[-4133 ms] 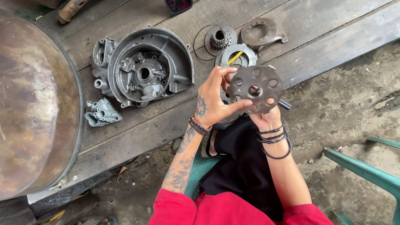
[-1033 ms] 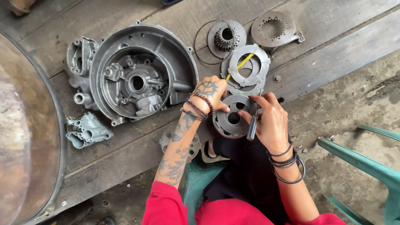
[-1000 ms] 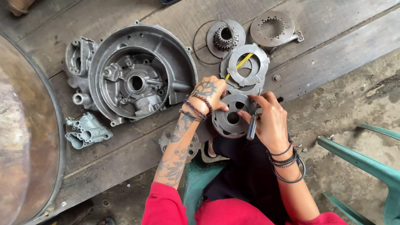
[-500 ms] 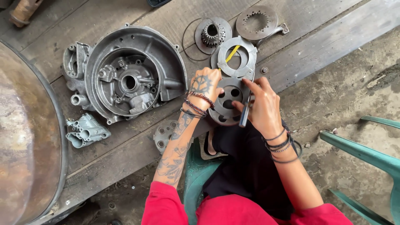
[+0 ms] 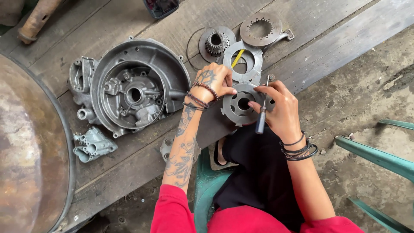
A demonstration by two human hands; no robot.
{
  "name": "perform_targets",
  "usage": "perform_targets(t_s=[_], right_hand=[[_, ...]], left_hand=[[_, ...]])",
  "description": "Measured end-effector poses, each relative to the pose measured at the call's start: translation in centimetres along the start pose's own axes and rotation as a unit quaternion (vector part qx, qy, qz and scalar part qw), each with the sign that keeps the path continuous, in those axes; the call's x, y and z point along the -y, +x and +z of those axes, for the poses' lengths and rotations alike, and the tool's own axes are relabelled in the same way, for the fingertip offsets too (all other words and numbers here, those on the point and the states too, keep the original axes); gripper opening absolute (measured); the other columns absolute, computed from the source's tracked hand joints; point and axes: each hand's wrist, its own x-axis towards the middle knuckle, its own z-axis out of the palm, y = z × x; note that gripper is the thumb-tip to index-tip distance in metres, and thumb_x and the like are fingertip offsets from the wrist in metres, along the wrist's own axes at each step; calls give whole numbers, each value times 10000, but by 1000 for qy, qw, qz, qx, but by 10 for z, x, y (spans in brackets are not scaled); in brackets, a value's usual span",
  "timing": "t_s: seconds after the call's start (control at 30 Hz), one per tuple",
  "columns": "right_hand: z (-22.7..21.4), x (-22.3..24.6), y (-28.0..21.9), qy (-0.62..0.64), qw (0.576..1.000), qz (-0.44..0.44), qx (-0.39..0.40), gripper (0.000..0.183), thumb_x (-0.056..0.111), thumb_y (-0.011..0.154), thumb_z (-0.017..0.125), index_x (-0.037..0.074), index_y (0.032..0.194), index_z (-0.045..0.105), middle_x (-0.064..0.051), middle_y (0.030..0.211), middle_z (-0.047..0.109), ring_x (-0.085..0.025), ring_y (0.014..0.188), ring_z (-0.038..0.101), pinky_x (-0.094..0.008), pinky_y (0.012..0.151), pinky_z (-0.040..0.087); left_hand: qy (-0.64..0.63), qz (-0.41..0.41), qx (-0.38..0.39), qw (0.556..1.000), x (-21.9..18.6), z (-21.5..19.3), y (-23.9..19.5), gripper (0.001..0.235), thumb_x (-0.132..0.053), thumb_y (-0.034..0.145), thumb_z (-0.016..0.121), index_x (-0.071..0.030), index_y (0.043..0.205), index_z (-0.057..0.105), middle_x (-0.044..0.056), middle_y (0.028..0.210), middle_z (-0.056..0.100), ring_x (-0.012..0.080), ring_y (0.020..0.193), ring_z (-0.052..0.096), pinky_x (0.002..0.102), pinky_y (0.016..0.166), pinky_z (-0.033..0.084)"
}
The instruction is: Inspecting and cleaning motorcycle clutch plates using a screwdriver to remove residue from the grooves.
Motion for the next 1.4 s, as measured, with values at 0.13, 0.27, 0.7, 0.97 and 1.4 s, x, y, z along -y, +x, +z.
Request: perform_targets(t_s=[0.13,0.27,0.7,0.97,1.4], right_hand=[[-11,12,11,110,993,-11,-30,171,247,1020,680,143,1118,775,-35,977,726,-264,987,744,-356,876,564],[-13,19,18,209,976,52,-22,316,192,1086,425,30,1317,567,-154,920,750,-285,945,720,-418,911,560],[5,14,27,142,989,49,-12,82,25,979,659,41,1010,734,-179,871,740,-366,950,744,-518,889,584],[-5,31,53,136,987,42,71,108,-25,921,634,-41,982,722,-249,808,700,-468,869,727,-562,804,599],[10,11,24,131,991,17,39,128,30,888,701,51,1011,730,-158,855,719,-389,945,729,-496,868,559]], left_hand=[[-87,111,-41,989,-1,-7,-1,338,-434,692,854,-171,863,727,-6,718,732,243,734,738,457,715,588],[-215,189,-98,953,1,1,2,309,-372,727,847,-174,924,715,10,723,689,199,633,694,401,636,559],[-198,220,-85,952,21,18,19,311,-386,700,849,-242,924,686,-66,761,671,159,645,683,356,607,549],[-203,203,-75,955,25,26,25,141,-292,780,780,-219,835,673,-70,674,653,141,602,692,324,565,551],[-247,228,-19,941,38,28,26,294,-235,758,851,-183,985,671,-8,690,696,219,597,706,351,583,545]])
